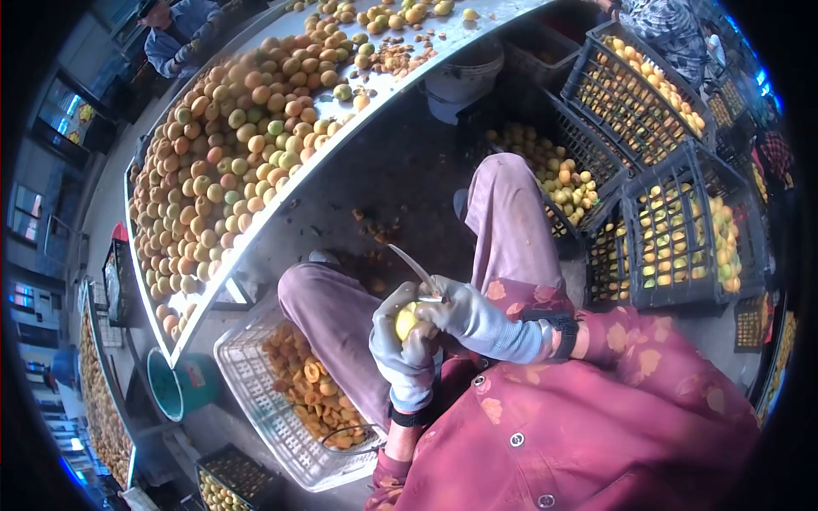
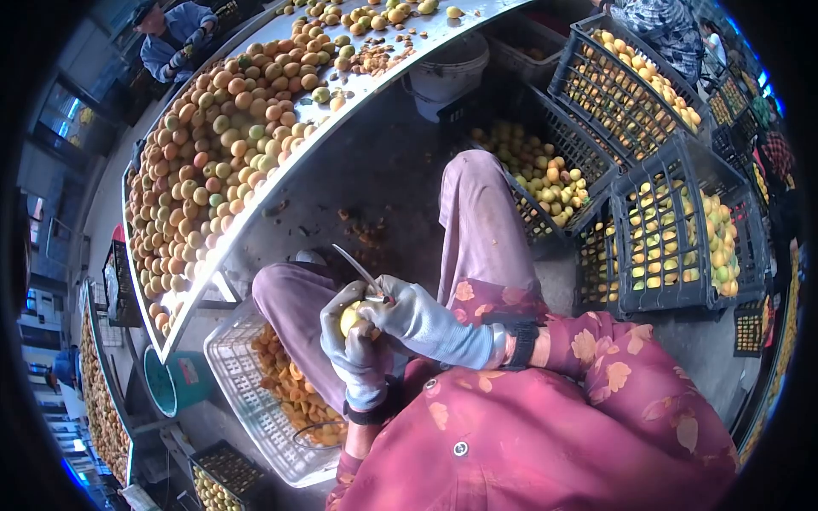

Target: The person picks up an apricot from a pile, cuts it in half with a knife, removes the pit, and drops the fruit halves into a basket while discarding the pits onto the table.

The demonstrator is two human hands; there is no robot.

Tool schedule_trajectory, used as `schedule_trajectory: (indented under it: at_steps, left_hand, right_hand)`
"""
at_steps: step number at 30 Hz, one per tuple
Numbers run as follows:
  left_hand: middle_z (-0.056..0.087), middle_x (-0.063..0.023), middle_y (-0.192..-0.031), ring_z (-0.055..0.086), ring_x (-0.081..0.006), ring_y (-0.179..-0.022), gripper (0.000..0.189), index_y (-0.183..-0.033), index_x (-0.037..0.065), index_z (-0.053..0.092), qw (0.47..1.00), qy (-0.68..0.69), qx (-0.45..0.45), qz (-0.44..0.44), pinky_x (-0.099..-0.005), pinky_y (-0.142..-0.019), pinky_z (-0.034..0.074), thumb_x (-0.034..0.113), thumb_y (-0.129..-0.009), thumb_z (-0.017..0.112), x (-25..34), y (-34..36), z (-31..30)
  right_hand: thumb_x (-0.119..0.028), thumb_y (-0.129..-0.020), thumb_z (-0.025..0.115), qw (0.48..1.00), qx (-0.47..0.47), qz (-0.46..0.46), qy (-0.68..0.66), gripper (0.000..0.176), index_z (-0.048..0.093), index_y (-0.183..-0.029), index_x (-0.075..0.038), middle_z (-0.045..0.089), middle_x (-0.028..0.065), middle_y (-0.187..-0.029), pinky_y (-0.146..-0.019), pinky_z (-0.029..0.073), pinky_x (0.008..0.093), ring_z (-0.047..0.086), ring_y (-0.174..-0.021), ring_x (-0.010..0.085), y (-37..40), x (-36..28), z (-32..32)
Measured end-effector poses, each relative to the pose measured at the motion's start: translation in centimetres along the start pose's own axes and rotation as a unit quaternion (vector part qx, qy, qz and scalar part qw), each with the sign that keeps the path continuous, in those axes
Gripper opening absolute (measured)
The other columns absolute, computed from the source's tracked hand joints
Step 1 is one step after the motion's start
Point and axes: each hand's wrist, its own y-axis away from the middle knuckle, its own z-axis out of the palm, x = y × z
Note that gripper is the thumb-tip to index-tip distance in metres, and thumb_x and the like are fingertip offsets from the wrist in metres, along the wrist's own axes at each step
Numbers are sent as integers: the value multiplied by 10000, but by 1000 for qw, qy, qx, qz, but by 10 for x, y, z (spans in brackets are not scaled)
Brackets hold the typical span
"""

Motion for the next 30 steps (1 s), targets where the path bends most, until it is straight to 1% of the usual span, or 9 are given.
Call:
schedule_trajectory:
  at_steps: [7,10,12,17,20,22,25,28,30]
  left_hand:
    - [697,-128,-949,665,-183,-802,473,-1126,-22,609,987,102,10,-126,-289,-735,518,385,-885,604,12,-8,-8]
    - [708,-115,-909,679,-180,-765,396,-1118,12,625,984,27,-72,-160,-297,-696,526,312,-860,653,21,-16,-17]
    - [714,-110,-882,695,-191,-751,338,-1102,42,637,984,-147,-84,-61,-306,-666,532,221,-821,695,19,-17,-20]
    - [715,-142,-954,703,-206,-794,290,-1044,-7,614,985,26,-10,-171,-296,-736,546,95,-783,685,7,-6,-15]
    - [711,-148,-991,695,-203,-818,278,-1054,-17,605,973,85,24,-213,-300,-752,546,61,-792,653,6,-1,-11]
    - [703,-127,-952,683,-193,-811,266,-1048,-13,603,981,71,48,-173,-280,-705,544,200,-890,609,11,-2,-6]
    - [649,-82,-810,563,-116,-593,595,-1012,1,613,886,308,141,-315,-214,-501,430,550,-986,386,18,-8,2]
    - [616,-56,-718,470,-108,-490,628,-1019,-1,618,834,422,90,-343,-225,-442,372,575,-979,372,23,-15,-9]
    - [532,-16,-601,394,-94,-429,694,-1033,4,625,795,439,90,-408,-220,-397,306,618,-974,309,24,-19,-20]
  right_hand:
    - [-200,-936,595,991,59,-17,123,201,588,-1019,-18,631,34,-852,-710,505,264,594,-806,86,-6,4,4]
    - [-187,-932,608,982,34,-24,183,194,580,-1028,-21,626,53,-834,-696,500,261,581,-789,65,-5,-13,-1]
    - [-201,-927,628,960,-7,-92,263,217,572,-1036,-22,637,59,-856,-701,500,270,584,-800,68,-5,-13,-4]
    - [-216,-924,638,986,-21,-55,157,251,569,-1065,-20,651,75,-853,-696,503,293,593,-800,80,-2,-13,4]
    - [-201,-931,622,949,24,-132,286,234,568,-1072,-23,632,67,-852,-693,498,278,579,-805,72,7,-9,8]
    - [-182,-933,607,961,23,-111,252,221,566,-1085,-27,612,52,-875,-703,491,265,567,-822,67,6,-3,6]
    - [-184,-943,590,992,30,-27,121,207,582,-1080,-29,608,31,-899,-713,490,240,561,-843,54,3,3,7]
    - [-181,-959,565,993,22,95,-60,213,586,-1090,-14,625,21,-855,-567,475,184,583,-694,48,0,-3,3]
    - [-177,-971,534,999,16,16,-46,216,585,-1097,-9,647,44,-824,-452,417,168,569,-576,55,-3,-4,-1]
